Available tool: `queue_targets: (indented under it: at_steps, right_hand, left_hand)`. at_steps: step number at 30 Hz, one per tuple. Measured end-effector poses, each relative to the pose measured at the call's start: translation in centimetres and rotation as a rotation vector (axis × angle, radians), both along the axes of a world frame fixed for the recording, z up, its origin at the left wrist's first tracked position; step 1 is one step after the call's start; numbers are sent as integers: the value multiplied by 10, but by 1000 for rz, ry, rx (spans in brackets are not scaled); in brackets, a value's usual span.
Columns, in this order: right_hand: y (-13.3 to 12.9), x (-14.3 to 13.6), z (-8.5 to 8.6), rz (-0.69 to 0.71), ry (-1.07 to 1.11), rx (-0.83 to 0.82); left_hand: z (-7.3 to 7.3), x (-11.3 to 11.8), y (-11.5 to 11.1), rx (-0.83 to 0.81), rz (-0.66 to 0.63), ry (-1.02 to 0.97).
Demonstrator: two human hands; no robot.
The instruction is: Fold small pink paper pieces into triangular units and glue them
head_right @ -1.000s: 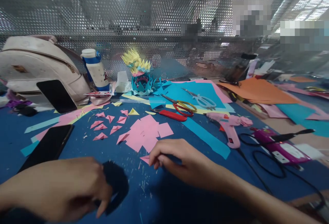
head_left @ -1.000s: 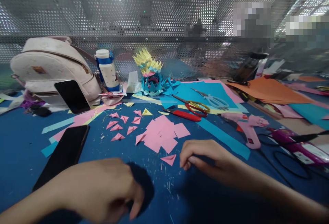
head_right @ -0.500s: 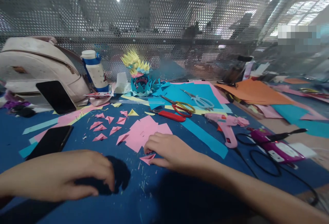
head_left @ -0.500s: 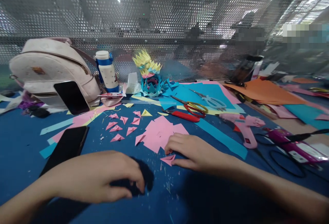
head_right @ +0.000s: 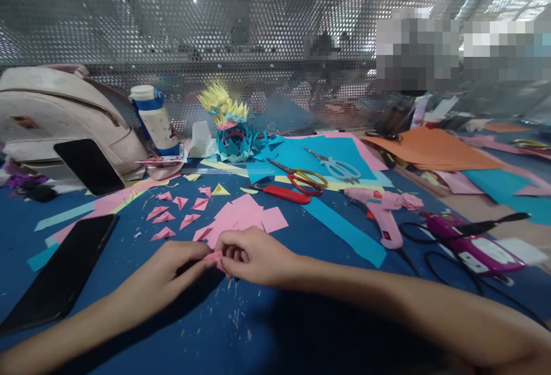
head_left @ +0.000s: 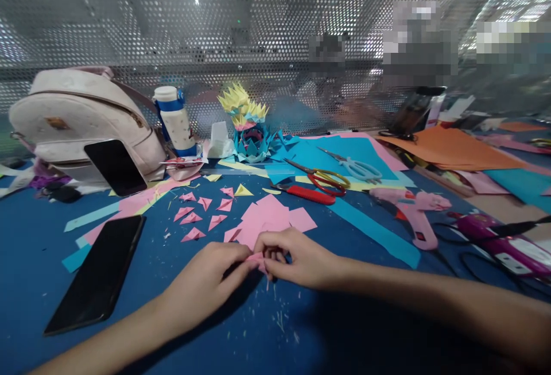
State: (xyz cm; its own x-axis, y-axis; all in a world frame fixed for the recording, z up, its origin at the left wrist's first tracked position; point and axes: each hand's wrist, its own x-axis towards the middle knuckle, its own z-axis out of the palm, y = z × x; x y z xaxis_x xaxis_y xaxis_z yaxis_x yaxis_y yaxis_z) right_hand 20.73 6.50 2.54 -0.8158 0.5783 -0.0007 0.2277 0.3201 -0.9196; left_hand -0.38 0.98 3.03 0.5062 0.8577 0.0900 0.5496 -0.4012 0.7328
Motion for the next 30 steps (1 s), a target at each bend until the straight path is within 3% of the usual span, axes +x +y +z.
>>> queue_targets:
  at_steps: [6,13,22,27,30]
  right_hand:
    - [4,1,-14,-4,176,-64]
    - [1,9,-16,7,132,-44]
    - [13,17,-2,159,-104,333]
    - [18,22,7,149,-205,395]
    - [18,22,8,163,-275,433]
  left_hand:
    - [-14,7,2,21,76,-175]
    - [-26,13,-10,90,26,-231]
    - [-36,5,-13,321,-51,-82]
    - [-31,-2,-14,486,-92,-3]
    - [-25,-4,-14,701,-159,201]
